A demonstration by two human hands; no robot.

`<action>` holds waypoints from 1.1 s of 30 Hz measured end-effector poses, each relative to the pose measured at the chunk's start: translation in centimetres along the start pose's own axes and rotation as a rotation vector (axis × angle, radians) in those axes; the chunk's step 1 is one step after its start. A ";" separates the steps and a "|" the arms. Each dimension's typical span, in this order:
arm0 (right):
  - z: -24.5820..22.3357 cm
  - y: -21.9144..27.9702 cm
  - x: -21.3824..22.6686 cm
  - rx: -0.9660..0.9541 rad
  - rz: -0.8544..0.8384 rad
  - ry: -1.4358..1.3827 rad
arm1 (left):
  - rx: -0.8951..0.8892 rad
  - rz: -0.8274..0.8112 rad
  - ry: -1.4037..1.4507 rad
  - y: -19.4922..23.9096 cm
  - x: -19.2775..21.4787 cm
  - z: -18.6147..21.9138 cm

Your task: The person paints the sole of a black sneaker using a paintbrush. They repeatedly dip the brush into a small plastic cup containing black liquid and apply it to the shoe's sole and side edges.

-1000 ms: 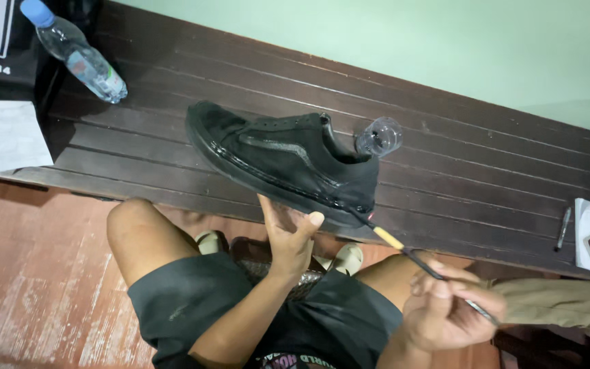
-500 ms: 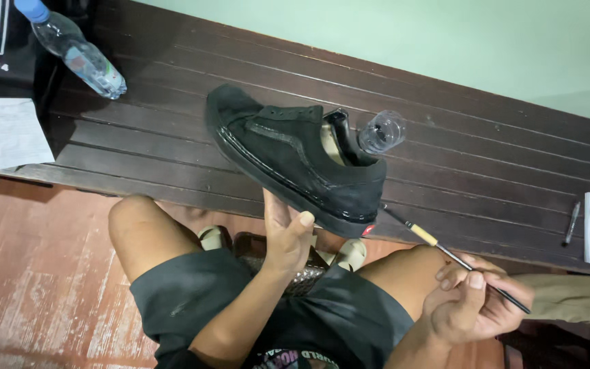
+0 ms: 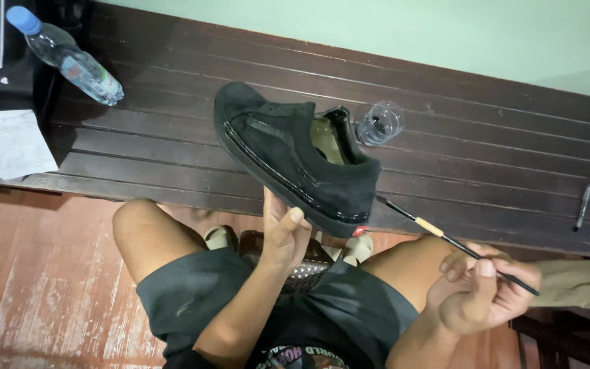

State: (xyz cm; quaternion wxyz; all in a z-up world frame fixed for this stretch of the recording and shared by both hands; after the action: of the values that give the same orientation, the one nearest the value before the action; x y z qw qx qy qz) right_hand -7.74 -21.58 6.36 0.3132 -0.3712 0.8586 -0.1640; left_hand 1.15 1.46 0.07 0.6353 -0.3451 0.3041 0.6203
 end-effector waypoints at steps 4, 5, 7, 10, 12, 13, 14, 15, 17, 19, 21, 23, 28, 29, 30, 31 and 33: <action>-0.7 0.6 -0.5 0.052 -0.034 -0.063 | 0.023 0.012 0.056 0.2 0.5 -0.7; -0.5 1.0 -0.6 0.006 -0.015 -0.050 | 0.022 0.006 0.064 0.2 0.4 -0.6; -0.3 1.3 -0.6 -0.038 0.005 -0.038 | 0.021 0.000 0.073 0.2 0.6 -0.7; 0.0 0.5 -0.4 -0.095 -0.012 -0.031 | 0.044 0.002 0.019 0.1 0.6 -1.0; -0.1 0.1 -0.3 0.001 -0.001 -0.036 | -0.006 -0.023 -0.031 0.0 0.0 -0.6; -0.5 0.3 -0.6 -0.005 -0.002 -0.035 | -0.005 -0.017 -0.034 0.0 0.0 -0.8; -0.8 0.5 -0.9 0.005 -0.020 -0.056 | -0.039 -0.019 -0.051 0.0 0.1 -0.9; -1.3 0.8 -1.1 0.019 -0.034 -0.072 | -0.066 -0.025 -0.066 0.0 0.0 -1.1; -1.1 1.3 -1.7 0.054 -0.070 -0.031 | -0.094 -0.032 -0.074 -0.1 -1.0 -0.6; -1.0 1.5 -2.1 0.090 -0.114 0.006 | -0.129 -0.037 -0.081 -0.1 -1.6 -0.4; -1.1 1.4 -2.3 0.106 -0.095 0.071 | -0.127 -0.059 -0.038 0.0 -1.6 -0.3; -1.1 1.2 -1.4 0.100 -0.081 0.039 | -0.112 -0.037 -0.049 0.0 -1.2 -0.3; -0.9 0.5 0.3 0.136 -0.015 0.114 | -0.078 -0.017 -0.048 -0.3 -0.8 -0.4; -1.2 0.6 -0.3 0.153 -0.038 0.082 | -0.073 -0.011 -0.054 -0.2 -0.8 -0.4; -1.5 0.7 -0.9 0.170 -0.061 0.049 | -0.069 -0.006 -0.060 -0.2 -0.9 -0.3; -1.6 1.1 -1.3 0.172 -0.056 0.050 | -0.066 -0.009 -0.061 -0.2 -0.9 -0.4; -1.6 1.9 -2.2 0.128 -0.113 0.033 | -0.077 -0.016 -0.069 -0.1 -1.0 -0.4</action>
State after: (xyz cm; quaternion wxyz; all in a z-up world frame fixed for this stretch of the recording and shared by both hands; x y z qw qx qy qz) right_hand -8.62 -18.63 7.48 0.3121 -0.3954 0.8293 -0.2419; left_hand 1.22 0.56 0.65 0.6366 -0.3500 0.2552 0.6380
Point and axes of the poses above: each hand's wrist, its own y-axis away from the middle knuckle, its own x-axis out of the back of the hand, z = x × y, the point moved 1 cm from there along -y, towards the middle knuckle, and after that the axes turned 9 degrees about -y, right-handed, at the moved point
